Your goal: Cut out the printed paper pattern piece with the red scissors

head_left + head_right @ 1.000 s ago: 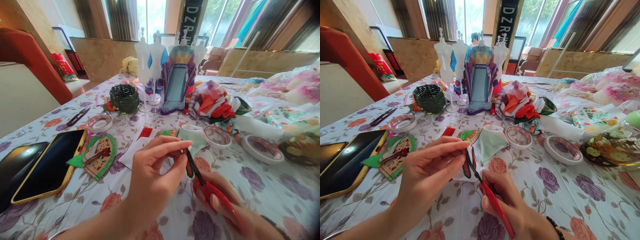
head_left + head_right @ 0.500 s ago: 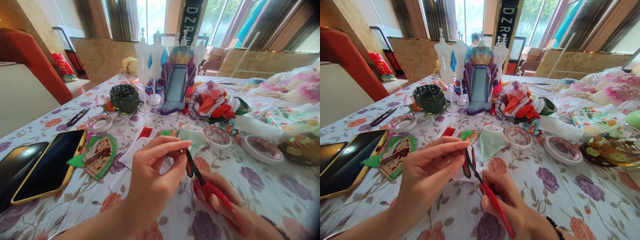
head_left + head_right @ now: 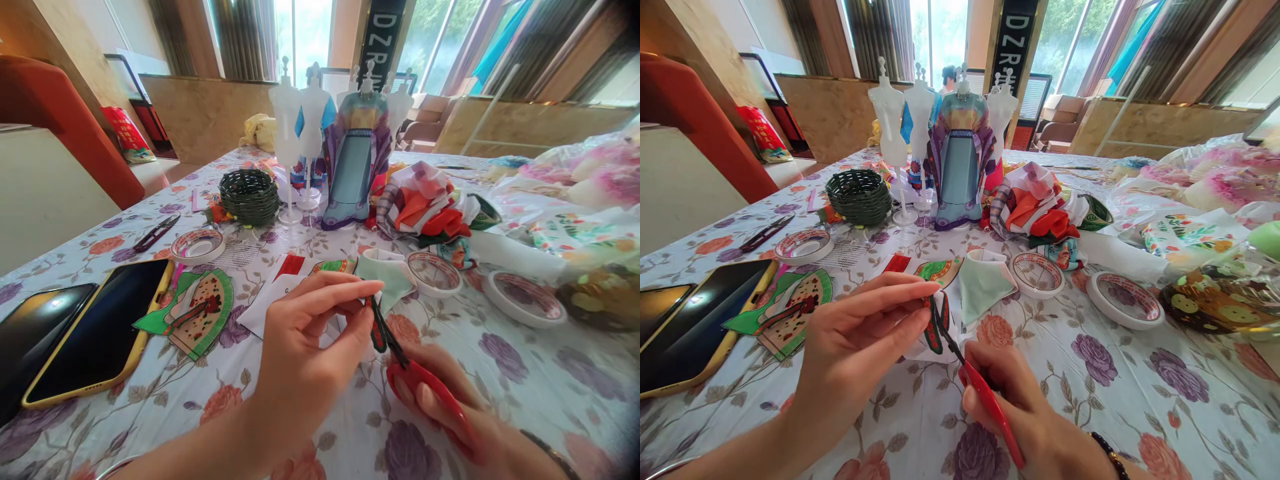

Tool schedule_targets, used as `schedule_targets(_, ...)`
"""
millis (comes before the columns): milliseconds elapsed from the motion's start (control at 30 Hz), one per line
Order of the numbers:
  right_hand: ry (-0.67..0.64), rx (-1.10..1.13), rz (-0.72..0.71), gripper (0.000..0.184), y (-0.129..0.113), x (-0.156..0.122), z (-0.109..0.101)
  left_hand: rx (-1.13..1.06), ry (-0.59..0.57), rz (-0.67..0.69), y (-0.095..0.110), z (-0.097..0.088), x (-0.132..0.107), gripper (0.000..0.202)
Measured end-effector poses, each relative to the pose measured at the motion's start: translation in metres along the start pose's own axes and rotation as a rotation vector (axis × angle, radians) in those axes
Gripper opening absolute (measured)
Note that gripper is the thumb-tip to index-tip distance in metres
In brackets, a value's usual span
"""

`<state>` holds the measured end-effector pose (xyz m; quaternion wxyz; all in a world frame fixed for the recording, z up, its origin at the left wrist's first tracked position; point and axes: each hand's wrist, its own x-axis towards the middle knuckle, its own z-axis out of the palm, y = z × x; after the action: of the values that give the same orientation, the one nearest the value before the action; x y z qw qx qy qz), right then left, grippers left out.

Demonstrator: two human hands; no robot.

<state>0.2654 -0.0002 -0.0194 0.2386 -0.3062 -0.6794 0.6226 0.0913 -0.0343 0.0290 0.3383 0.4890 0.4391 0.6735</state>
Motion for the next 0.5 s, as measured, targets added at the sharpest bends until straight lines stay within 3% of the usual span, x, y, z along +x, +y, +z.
schedule_targets(500,-0.062,0.041,-0.085,0.055,0.0098,0.0022,-0.002,0.008,-0.006,0.007,-0.001,-0.0001,0.0002,0.03)
